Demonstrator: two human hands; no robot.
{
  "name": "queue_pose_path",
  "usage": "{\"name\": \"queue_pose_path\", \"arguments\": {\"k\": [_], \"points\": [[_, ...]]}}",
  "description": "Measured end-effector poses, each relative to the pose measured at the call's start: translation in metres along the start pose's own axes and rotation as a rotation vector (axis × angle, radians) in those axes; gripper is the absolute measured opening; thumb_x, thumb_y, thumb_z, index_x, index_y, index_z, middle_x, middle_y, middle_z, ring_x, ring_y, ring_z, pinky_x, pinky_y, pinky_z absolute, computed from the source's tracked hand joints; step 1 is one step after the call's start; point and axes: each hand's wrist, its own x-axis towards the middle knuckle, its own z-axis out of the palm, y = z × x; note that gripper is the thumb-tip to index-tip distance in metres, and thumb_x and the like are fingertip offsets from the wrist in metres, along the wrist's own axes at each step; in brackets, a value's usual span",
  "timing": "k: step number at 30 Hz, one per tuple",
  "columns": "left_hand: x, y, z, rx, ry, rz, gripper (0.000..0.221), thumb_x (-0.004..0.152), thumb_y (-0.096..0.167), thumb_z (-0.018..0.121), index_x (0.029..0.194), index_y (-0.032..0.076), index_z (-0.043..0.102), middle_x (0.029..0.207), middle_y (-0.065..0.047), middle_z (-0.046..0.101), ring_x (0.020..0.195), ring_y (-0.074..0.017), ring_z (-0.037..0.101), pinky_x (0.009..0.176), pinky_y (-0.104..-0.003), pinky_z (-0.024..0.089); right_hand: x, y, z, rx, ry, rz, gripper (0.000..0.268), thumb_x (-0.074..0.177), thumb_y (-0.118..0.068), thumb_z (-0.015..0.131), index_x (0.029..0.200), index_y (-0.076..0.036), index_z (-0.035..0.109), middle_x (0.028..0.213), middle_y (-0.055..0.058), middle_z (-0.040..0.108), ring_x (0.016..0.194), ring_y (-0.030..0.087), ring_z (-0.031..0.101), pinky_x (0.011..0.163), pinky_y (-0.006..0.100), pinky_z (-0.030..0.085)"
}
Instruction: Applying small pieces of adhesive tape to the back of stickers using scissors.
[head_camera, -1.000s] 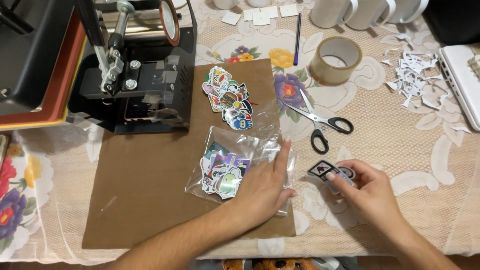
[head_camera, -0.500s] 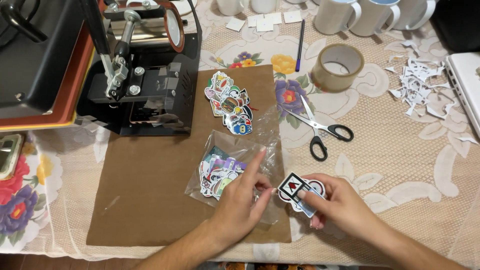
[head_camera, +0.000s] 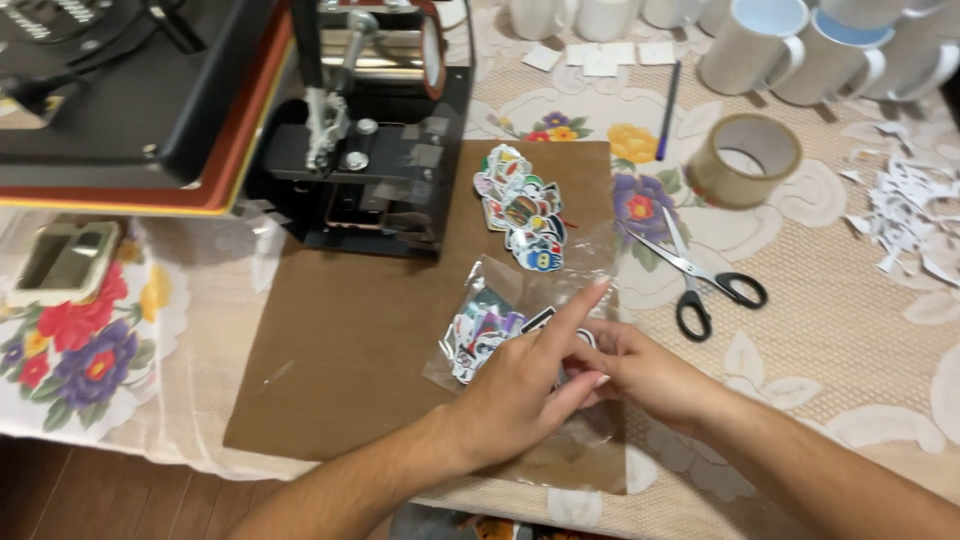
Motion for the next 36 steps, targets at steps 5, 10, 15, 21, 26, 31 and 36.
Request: {"name": "queue_pose_path", "arguments": {"k": [5, 10, 15, 21, 26, 31, 36], "points": [[0.01, 0.01, -0.025, -0.173, -0.006, -0.07, 0.089, 0.088, 0.0, 0.074, 0.159, 0.012, 0.02, 0.096, -0.008, 0.075, 0.084, -0.0174, 0.072, 0.081, -0.028, 0.06, 0.035, 0.003, 0.005, -0.003, 0.021, 0.045, 0.036, 0.072, 0.022, 0.052, 0.098, 0.001, 0.064, 0.079, 0.016, 0.063, 0.069, 0.024, 0.056, 0.056, 0.03, 0.043], [0.006, 0.009, -0.044, -0.266, 0.055, -0.107, 0.082, 0.089, 0.009, 0.071, 0.157, 0.006, 0.025, 0.098, -0.005, 0.077, 0.093, -0.016, 0.073, 0.096, -0.029, 0.056, 0.082, 0.02, -0.02, -0.674, -0.372, -0.37, 0.028, 0.074, -0.035, 0.065, 0.087, -0.011, 0.058, 0.074, 0.002, 0.056, 0.066, 0.016, 0.051, 0.055, 0.03, 0.041], [-0.025, -0.042, -0.045, 0.068, 0.072, -0.064, 0.084, 0.089, 0.017, 0.072, 0.155, 0.004, 0.022, 0.119, -0.01, 0.071, 0.115, -0.0267, 0.065, 0.108, -0.043, 0.042, 0.041, 0.002, 0.002, -0.072, -0.324, 0.105, 0.047, 0.083, -0.01, 0.076, 0.123, -0.003, 0.053, 0.114, 0.012, 0.068, 0.093, 0.021, 0.073, 0.082, 0.031, 0.062], [-0.049, -0.065, -0.042, 0.214, -0.151, -0.152, 0.099, 0.089, 0.031, 0.074, 0.156, 0.001, 0.008, 0.146, -0.018, 0.055, 0.139, -0.0373, 0.045, 0.119, -0.055, 0.022, -0.015, -0.017, -0.011, -0.54, -0.112, -0.001, 0.064, 0.083, -0.029, 0.072, 0.144, -0.021, 0.055, 0.144, -0.002, 0.068, 0.096, 0.008, 0.078, 0.084, 0.024, 0.065], [-0.049, -0.064, -0.038, 0.162, -0.04, -0.076, 0.084, 0.093, 0.035, 0.07, 0.156, 0.006, 0.023, 0.15, -0.015, 0.051, 0.127, -0.0323, 0.052, 0.112, -0.051, 0.032, -0.04, -0.018, -0.061, -0.948, 0.337, -0.045, 0.029, 0.082, -0.026, 0.073, 0.108, -0.027, 0.087, 0.074, -0.009, 0.091, 0.054, 0.006, 0.067, 0.056, 0.024, 0.052], [-0.011, -0.029, -0.045, -0.341, 0.421, -0.309, 0.013, 0.081, 0.016, 0.083, 0.092, 0.011, 0.08, 0.081, 0.001, 0.065, 0.074, -0.0078, 0.053, 0.07, -0.023, 0.045, -0.031, -0.021, -0.096, -1.446, 0.739, -0.106, 0.052, 0.092, -0.035, 0.061, 0.139, -0.013, 0.059, 0.138, 0.011, 0.062, 0.119, 0.034, 0.061, 0.103, 0.051, 0.051], [0.021, -0.003, -0.041, -0.713, 0.392, -0.338, 0.008, 0.081, 0.009, 0.082, 0.088, 0.008, 0.079, 0.077, 0.001, 0.057, 0.075, -0.009, 0.05, 0.069, -0.022, 0.042, -0.029, -0.027, -0.095, -1.394, 0.7, -0.047, 0.055, 0.09, -0.037, 0.063, 0.141, -0.017, 0.055, 0.143, 0.005, 0.057, 0.125, 0.03, 0.058, 0.103, 0.052, 0.05]]}}
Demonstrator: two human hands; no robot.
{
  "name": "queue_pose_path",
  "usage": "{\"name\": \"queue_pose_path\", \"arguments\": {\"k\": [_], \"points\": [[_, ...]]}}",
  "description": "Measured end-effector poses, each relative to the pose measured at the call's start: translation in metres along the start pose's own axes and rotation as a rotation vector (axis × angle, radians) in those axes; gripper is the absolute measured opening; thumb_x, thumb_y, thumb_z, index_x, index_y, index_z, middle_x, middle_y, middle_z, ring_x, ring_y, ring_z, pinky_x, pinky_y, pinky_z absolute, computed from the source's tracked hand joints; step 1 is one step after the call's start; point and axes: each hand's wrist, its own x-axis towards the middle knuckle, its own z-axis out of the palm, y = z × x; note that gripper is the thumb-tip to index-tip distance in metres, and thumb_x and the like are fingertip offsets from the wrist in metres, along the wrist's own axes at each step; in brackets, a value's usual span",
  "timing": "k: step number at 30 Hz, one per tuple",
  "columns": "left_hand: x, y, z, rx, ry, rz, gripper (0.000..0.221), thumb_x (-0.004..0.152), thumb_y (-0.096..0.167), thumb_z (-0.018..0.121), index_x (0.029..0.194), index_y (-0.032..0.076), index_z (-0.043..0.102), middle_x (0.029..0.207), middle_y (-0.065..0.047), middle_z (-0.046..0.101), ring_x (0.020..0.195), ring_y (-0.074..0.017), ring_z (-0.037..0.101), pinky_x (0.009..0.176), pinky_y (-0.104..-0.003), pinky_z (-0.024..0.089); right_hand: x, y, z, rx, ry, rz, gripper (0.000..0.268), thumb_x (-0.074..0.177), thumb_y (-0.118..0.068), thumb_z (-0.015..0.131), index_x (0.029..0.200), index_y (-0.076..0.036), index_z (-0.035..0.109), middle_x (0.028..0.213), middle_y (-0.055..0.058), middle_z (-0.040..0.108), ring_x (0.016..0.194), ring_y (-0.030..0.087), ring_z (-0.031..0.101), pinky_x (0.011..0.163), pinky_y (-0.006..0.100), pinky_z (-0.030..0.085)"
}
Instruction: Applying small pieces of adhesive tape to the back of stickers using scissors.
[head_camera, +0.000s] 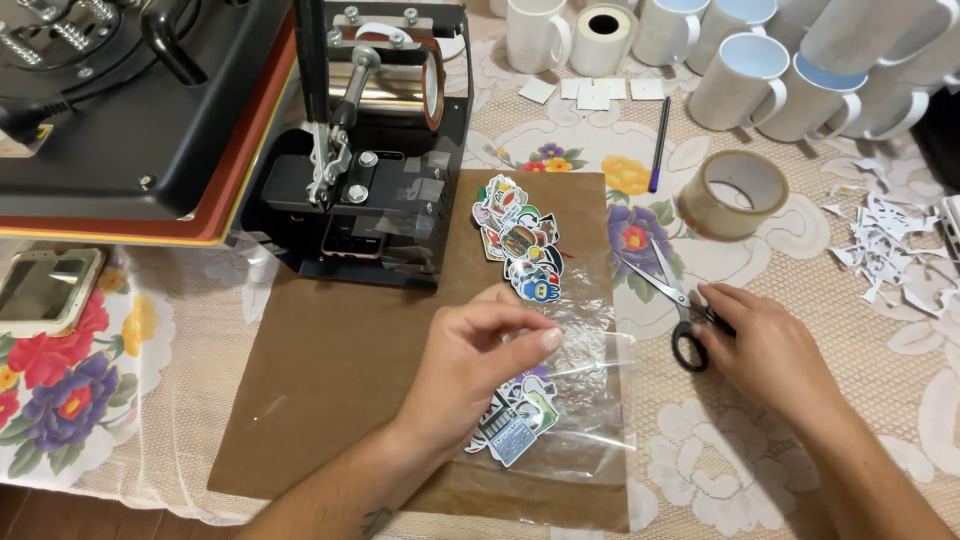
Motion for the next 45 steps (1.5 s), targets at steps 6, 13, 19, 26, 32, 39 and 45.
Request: {"name": "queue_pose_path", "arguments": {"k": [6, 13, 19, 26, 32, 39, 45], "points": [[0.021, 0.015, 0.03, -0.153, -0.065, -0.044, 0.005, 0.081, 0.007, 0.08, 0.085, 0.006, 0.077, 0.076, 0.0, 0.06, 0.077, -0.0103, 0.055, 0.073, -0.023, 0.042, -0.009, -0.014, -0.013, -0.151, -0.137, 0.168, 0.06, 0.087, -0.036, 0.068, 0.143, -0.028, 0.051, 0.14, -0.009, 0.059, 0.111, 0.025, 0.069, 0.087, 0.046, 0.063], [0.039, 0.021, 0.043, -0.206, -0.168, -0.035, 0.005, 0.08, 0.005, 0.078, 0.081, 0.008, 0.075, 0.09, -0.002, 0.063, 0.084, -0.0106, 0.059, 0.074, -0.022, 0.045, -0.02, -0.015, -0.016, 0.154, 0.09, 0.149, 0.066, 0.075, -0.031, 0.075, 0.139, -0.022, 0.059, 0.121, -0.005, 0.068, 0.089, 0.017, 0.074, 0.082, 0.037, 0.055], [0.044, 0.027, 0.035, -0.17, -0.393, -0.076, 0.005, 0.083, 0.008, 0.075, 0.085, 0.009, 0.071, 0.113, -0.018, 0.075, 0.106, -0.0191, 0.073, 0.092, -0.027, 0.059, -0.044, -0.019, 0.009, 0.835, 0.511, -0.513, 0.035, 0.071, -0.039, 0.08, 0.086, -0.011, 0.067, 0.084, 0.003, 0.063, 0.084, 0.017, 0.062, 0.078, 0.028, 0.051], [0.047, 0.013, 0.039, -0.287, -0.412, -0.158, 0.009, 0.082, 0.007, 0.076, 0.086, 0.005, 0.069, 0.112, -0.024, 0.074, 0.099, -0.0198, 0.074, 0.09, -0.028, 0.06, -0.07, -0.049, 0.006, 0.879, 0.333, -0.556, 0.041, 0.07, -0.047, 0.083, 0.072, -0.01, 0.065, 0.072, 0.001, 0.068, 0.058, 0.011, 0.06, 0.056, 0.02, 0.05], [0.046, -0.001, 0.048, -0.257, -0.348, -0.218, 0.01, 0.08, 0.005, 0.078, 0.081, 0.005, 0.068, 0.099, -0.021, 0.077, 0.088, -0.0151, 0.074, 0.081, -0.024, 0.061, -0.077, -0.055, 0.009, 0.94, 0.326, -0.402, 0.04, 0.066, -0.043, 0.086, 0.075, -0.008, 0.069, 0.07, 0.002, 0.066, 0.052, 0.009, 0.059, 0.052, 0.02, 0.049], [0.046, -0.014, 0.052, -0.408, -0.353, -0.24, 0.012, 0.081, 0.0, 0.076, 0.082, 0.0, 0.063, 0.102, -0.029, 0.073, 0.087, -0.0258, 0.075, 0.081, -0.029, 0.064, -0.077, -0.053, 0.018, 0.905, 0.396, -0.407, 0.039, 0.066, -0.043, 0.084, 0.073, -0.009, 0.067, 0.067, 0.0, 0.063, 0.047, 0.006, 0.057, 0.047, 0.017, 0.048], [0.047, -0.018, 0.052, -0.42, -0.337, -0.243, 0.011, 0.082, -0.001, 0.076, 0.082, -0.002, 0.065, 0.1, -0.026, 0.074, 0.086, -0.0285, 0.076, 0.079, -0.031, 0.065, -0.076, -0.045, 0.018, 0.883, 0.337, -0.429, 0.036, 0.068, -0.041, 0.085, 0.076, -0.011, 0.068, 0.068, 0.0, 0.063, 0.049, 0.006, 0.059, 0.047, 0.017, 0.047]]}}
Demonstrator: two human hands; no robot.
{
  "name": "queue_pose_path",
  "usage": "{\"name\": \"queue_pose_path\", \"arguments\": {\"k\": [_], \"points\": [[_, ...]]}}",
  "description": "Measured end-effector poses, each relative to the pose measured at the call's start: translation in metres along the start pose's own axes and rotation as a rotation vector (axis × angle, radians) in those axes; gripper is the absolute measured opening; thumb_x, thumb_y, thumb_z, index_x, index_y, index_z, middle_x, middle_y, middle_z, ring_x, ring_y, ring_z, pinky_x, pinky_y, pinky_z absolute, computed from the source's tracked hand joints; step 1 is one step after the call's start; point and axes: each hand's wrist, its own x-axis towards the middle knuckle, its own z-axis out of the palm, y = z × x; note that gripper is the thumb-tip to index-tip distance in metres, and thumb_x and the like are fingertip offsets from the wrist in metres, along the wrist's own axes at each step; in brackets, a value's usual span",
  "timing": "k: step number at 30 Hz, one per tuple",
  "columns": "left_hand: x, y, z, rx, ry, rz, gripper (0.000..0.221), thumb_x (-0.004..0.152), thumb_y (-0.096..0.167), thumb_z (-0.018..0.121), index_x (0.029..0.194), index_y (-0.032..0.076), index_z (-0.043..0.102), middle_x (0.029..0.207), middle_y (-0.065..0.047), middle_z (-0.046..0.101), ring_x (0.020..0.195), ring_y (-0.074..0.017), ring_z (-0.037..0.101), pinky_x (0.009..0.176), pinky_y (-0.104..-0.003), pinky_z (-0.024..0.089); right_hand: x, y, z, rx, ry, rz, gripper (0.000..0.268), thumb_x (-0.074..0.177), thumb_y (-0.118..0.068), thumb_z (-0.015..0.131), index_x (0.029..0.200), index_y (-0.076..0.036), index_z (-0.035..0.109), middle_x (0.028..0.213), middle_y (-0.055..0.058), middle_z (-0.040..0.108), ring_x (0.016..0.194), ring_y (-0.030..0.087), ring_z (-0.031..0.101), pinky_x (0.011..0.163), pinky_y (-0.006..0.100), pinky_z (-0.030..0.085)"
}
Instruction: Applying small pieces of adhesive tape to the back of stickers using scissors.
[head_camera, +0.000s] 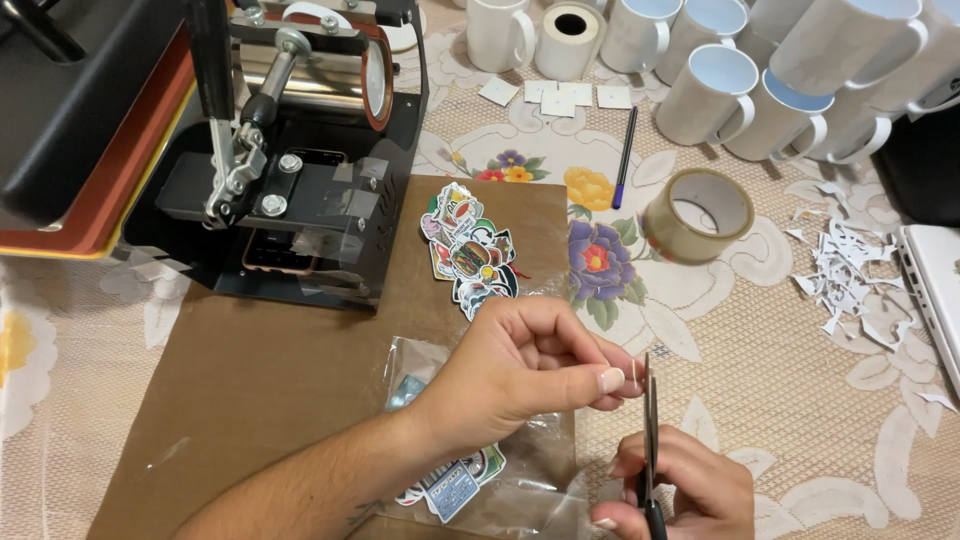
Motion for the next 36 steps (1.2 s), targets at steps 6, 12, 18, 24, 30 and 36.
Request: {"name": "queue_pose_path", "arguments": {"k": [6, 12, 18, 24, 30, 36], "points": [[0.0, 0.001, -0.002, 0.008, -0.027, 0.01, 0.012, 0.081, 0.002, 0.077, 0.082, 0.0, 0.065, 0.099, -0.027, 0.074, 0.086, -0.0248, 0.075, 0.081, -0.03, 0.064, 0.006, -0.011, 0.003, -0.038, 0.037, 0.01, 0.038, 0.069, -0.048, 0.08, 0.072, -0.012, 0.067, 0.06, -0.001, 0.06, 0.047, 0.005, 0.055, 0.047, 0.017, 0.045], [0.001, 0.006, -0.003, 0.098, -0.057, 0.025, 0.009, 0.079, 0.004, 0.079, 0.082, 0.004, 0.071, 0.098, -0.022, 0.075, 0.091, -0.0201, 0.075, 0.085, -0.029, 0.062, 0.006, -0.008, 0.004, -0.035, 0.058, 0.026, 0.039, 0.066, -0.046, 0.083, 0.074, -0.011, 0.068, 0.066, -0.001, 0.064, 0.049, 0.007, 0.059, 0.049, 0.018, 0.049], [0.001, 0.006, -0.003, 0.069, -0.066, -0.004, 0.008, 0.079, 0.003, 0.079, 0.084, 0.003, 0.073, 0.103, -0.025, 0.074, 0.092, -0.0236, 0.075, 0.09, -0.033, 0.063, 0.008, 0.003, 0.001, -0.053, 0.049, -0.045, 0.036, 0.065, -0.038, 0.087, 0.078, -0.01, 0.069, 0.074, 0.001, 0.067, 0.061, 0.01, 0.064, 0.055, 0.019, 0.054], [0.003, 0.002, -0.004, 0.109, -0.022, -0.008, 0.009, 0.076, 0.004, 0.081, 0.08, 0.003, 0.072, 0.098, -0.024, 0.076, 0.091, -0.0219, 0.075, 0.085, -0.03, 0.063, 0.006, -0.001, 0.002, -0.02, 0.044, -0.016, 0.037, 0.065, -0.042, 0.086, 0.076, -0.011, 0.069, 0.072, -0.001, 0.067, 0.055, 0.008, 0.06, 0.053, 0.018, 0.052], [0.003, -0.003, -0.006, 0.089, -0.014, -0.032, 0.01, 0.076, 0.003, 0.08, 0.079, 0.001, 0.07, 0.096, -0.026, 0.075, 0.089, -0.0243, 0.076, 0.079, -0.03, 0.064, 0.006, -0.004, 0.001, 0.024, 0.031, 0.02, 0.039, 0.068, -0.047, 0.083, 0.072, -0.011, 0.07, 0.065, -0.002, 0.062, 0.049, 0.007, 0.057, 0.049, 0.019, 0.046], [0.004, -0.006, -0.007, 0.065, -0.01, -0.041, 0.011, 0.075, 0.002, 0.081, 0.078, 0.0, 0.071, 0.096, -0.028, 0.075, 0.089, -0.0257, 0.076, 0.077, -0.03, 0.065, 0.004, -0.002, -0.001, 0.03, 0.032, 0.038, 0.037, 0.065, -0.044, 0.085, 0.072, -0.011, 0.071, 0.065, -0.001, 0.064, 0.049, 0.006, 0.059, 0.049, 0.018, 0.047]]}}
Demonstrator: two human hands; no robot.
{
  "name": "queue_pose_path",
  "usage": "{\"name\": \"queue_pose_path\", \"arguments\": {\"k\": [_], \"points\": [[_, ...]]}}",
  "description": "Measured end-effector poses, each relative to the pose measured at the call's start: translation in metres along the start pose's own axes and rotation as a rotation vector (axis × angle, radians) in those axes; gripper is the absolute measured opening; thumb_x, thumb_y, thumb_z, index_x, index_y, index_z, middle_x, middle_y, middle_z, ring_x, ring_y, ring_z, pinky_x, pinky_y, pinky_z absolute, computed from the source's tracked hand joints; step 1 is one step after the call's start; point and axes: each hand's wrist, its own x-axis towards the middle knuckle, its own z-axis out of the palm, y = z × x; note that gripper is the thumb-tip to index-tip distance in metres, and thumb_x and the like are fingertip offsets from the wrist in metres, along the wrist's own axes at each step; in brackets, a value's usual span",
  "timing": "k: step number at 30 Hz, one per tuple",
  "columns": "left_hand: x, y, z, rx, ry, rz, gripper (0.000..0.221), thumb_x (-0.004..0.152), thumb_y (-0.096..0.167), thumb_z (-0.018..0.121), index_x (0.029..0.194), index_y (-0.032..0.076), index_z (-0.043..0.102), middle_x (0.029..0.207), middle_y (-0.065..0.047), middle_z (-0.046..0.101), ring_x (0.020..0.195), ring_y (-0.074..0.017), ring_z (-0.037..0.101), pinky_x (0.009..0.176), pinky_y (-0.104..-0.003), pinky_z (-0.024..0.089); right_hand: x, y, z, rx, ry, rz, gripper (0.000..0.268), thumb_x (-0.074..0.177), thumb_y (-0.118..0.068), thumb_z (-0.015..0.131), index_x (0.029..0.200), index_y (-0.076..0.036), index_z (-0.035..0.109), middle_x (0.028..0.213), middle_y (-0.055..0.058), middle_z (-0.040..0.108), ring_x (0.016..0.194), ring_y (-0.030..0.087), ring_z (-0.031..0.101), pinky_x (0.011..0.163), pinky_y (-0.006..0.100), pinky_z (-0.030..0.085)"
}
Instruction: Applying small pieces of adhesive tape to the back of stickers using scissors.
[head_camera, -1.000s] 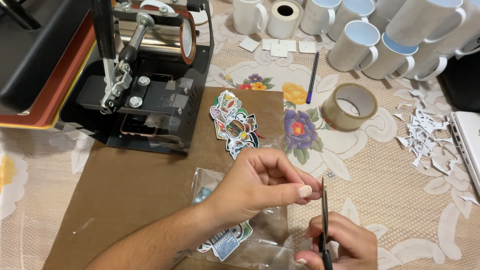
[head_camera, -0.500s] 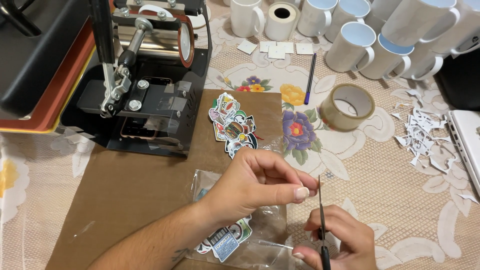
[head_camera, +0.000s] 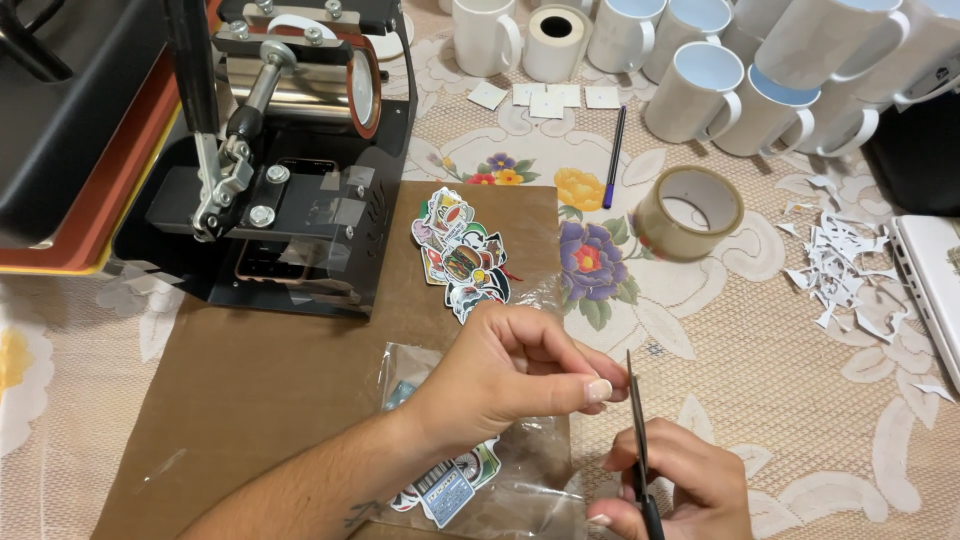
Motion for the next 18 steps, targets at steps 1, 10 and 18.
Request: {"name": "queue_pose_path", "arguments": {"k": [1, 10, 18], "points": [[0.0, -0.001, 0.0, -0.01, -0.002, -0.003, 0.011, 0.076, 0.002, 0.081, 0.078, 0.0, 0.071, 0.096, -0.028, 0.075, 0.09, -0.0258, 0.076, 0.077, -0.03, 0.065, -0.001, 0.001, 0.0, 0.01, -0.007, 0.008, 0.035, 0.064, -0.04, 0.088, 0.073, -0.01, 0.071, 0.067, -0.001, 0.066, 0.049, 0.006, 0.061, 0.048, 0.018, 0.048], [-0.001, 0.003, 0.002, 0.003, 0.001, -0.008, 0.011, 0.075, 0.003, 0.081, 0.078, 0.0, 0.071, 0.097, -0.028, 0.075, 0.09, -0.0255, 0.076, 0.078, -0.03, 0.064, -0.004, 0.015, -0.001, -0.044, -0.018, -0.045, 0.032, 0.064, -0.036, 0.089, 0.073, -0.012, 0.068, 0.069, -0.002, 0.066, 0.048, 0.006, 0.058, 0.048, 0.017, 0.049], [-0.001, 0.006, 0.004, 0.012, 0.002, -0.01, 0.01, 0.076, 0.002, 0.08, 0.078, -0.001, 0.071, 0.097, -0.027, 0.075, 0.084, -0.023, 0.075, 0.073, -0.027, 0.064, -0.002, 0.013, 0.002, -0.081, 0.031, -0.029, 0.032, 0.062, -0.033, 0.09, 0.068, -0.011, 0.067, 0.063, -0.003, 0.064, 0.051, 0.006, 0.055, 0.049, 0.018, 0.046]]}}
